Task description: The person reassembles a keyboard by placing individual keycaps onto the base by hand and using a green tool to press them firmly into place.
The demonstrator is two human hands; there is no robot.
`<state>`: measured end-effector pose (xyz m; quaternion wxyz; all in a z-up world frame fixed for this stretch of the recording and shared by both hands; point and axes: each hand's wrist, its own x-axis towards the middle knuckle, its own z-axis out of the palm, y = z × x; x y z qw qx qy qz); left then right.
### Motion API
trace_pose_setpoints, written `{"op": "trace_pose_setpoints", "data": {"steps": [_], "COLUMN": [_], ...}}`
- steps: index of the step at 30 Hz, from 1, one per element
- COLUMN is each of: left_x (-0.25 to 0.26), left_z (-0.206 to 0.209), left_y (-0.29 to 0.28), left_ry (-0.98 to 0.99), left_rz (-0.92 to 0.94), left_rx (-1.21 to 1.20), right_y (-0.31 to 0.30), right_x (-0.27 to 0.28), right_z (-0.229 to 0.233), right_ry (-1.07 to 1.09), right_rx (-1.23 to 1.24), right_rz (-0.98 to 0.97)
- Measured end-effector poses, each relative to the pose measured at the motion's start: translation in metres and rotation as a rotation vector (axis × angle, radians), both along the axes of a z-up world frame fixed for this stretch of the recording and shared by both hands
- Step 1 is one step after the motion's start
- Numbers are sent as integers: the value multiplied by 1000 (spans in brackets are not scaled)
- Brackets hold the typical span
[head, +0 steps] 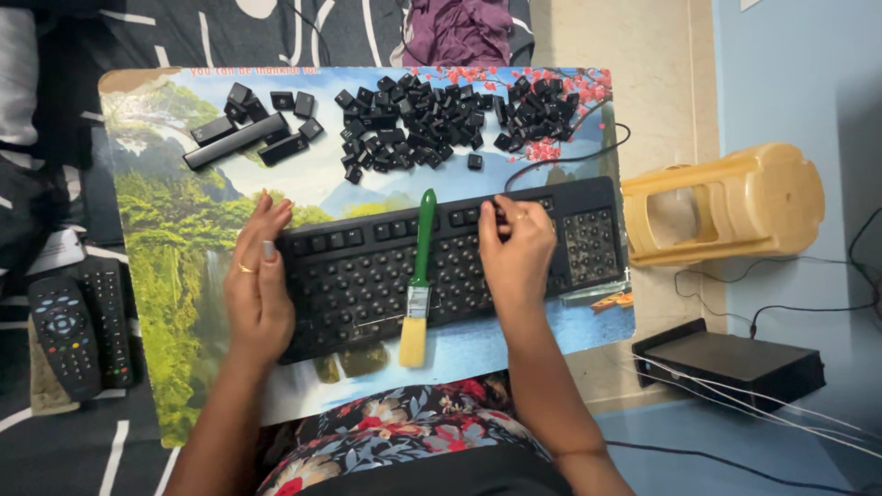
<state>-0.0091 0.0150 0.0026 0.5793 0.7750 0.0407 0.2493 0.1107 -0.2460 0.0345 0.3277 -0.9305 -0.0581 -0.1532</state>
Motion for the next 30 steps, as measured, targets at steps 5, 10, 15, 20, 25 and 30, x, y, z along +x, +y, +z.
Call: {"op": "trace_pose_setpoints", "data": {"steps": [5,10,15,20,25,30], "left_x": [1,3,3,4,5,3], "left_z": [4,6,7,8,6,4], "left_y": [-2,-3,-6,-5,-6,-4], "left_ry": [23,29,68,51,47,26], "left_rz": [2,3,17,8,16,41], "left_rx": [126,210,260,260,275,246], "right_y": [2,9,18,19,16,1], "right_x": [-13,-6,12,23,24,9], "right_z": [-11,-9,-12,-22,-28,-15], "right_ry": [-135,-169,14,-76,-114,-99], "right_rx": [-179,-315,-395,-511,-487,-268], "right_rz": [59,-16,-200,-259,-244,-77]}}
